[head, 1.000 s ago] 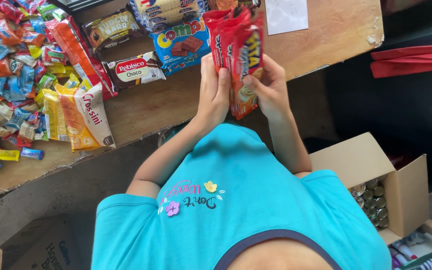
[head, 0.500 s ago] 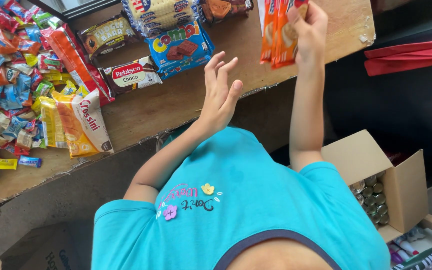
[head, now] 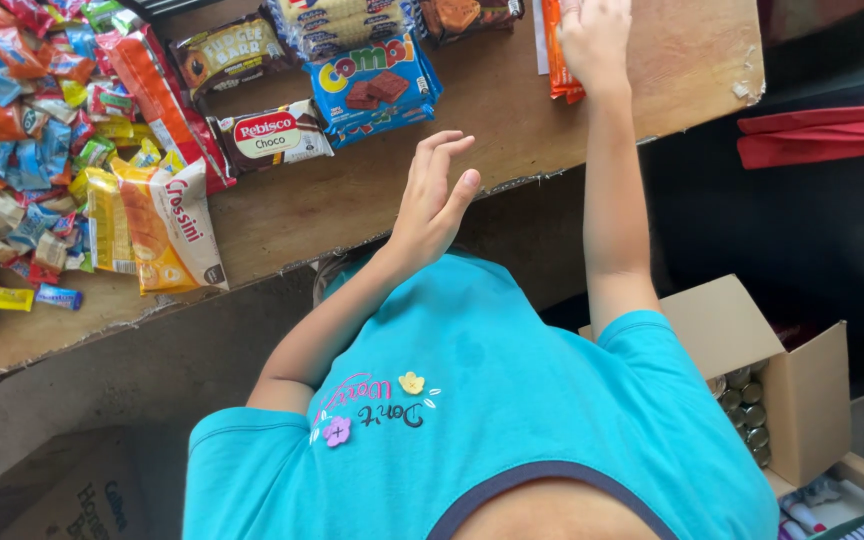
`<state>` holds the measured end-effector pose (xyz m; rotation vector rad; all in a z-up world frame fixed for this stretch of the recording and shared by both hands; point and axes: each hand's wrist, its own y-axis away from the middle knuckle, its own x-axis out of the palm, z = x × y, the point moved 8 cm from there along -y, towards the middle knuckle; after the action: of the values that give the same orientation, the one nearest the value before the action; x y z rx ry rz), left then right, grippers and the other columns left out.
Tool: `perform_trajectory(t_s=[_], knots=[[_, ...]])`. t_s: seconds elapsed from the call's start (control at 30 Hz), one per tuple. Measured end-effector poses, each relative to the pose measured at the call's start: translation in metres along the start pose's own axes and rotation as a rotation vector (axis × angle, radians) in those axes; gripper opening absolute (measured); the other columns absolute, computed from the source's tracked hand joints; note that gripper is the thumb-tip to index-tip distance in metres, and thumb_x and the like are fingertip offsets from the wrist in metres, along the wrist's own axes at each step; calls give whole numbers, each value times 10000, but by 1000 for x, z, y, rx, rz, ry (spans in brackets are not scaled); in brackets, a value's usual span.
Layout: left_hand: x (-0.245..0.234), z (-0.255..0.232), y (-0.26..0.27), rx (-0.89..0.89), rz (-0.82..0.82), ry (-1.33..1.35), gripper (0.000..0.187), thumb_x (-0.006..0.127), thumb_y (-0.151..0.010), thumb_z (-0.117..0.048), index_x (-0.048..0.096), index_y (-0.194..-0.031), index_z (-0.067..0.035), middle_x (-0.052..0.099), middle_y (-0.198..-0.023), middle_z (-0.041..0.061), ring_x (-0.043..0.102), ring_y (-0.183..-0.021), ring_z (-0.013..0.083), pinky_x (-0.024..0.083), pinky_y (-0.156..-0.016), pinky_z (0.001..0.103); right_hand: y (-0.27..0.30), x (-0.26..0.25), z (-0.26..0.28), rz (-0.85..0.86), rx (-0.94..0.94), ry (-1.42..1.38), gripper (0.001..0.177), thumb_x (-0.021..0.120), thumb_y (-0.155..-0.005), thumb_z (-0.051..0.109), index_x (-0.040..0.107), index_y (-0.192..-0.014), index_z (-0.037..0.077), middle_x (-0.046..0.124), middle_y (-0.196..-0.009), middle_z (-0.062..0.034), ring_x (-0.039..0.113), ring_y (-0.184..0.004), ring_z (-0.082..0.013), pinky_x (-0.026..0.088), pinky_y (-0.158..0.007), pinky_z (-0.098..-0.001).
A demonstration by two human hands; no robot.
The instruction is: The person arranges canned goods in a cardboard box, then moves to a counter to sort and stack various packaged snacks, including biscuits and chocolate bars, into neat piles.
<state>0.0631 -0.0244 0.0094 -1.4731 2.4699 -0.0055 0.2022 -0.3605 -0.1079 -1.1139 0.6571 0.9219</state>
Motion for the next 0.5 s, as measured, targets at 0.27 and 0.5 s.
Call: perform_trajectory(t_s=[0.27,0.5], knots=[[-13,3,10,-1,-62,-15,400,564,-1078,-310,533,-1392,-64,498,-1439,148,525,-1359,334,443,-1123,400,-16,-43,30,59,168,-216,341,795,-923,175,676,-1190,0,748,-1023,-208,709,-949,-419,545,-796,-490],[-41,5,19,-12,-184,1,376,621,-1033,-248,557,-1357,-67,539,-1388,125,592,-1215,280,503,-1028,368,-11,-37,35,173,346,-177,405,609,-1054,205,576,-1429,58,716,-1298,-216,681,-1203,-359,515,-1033,-457]])
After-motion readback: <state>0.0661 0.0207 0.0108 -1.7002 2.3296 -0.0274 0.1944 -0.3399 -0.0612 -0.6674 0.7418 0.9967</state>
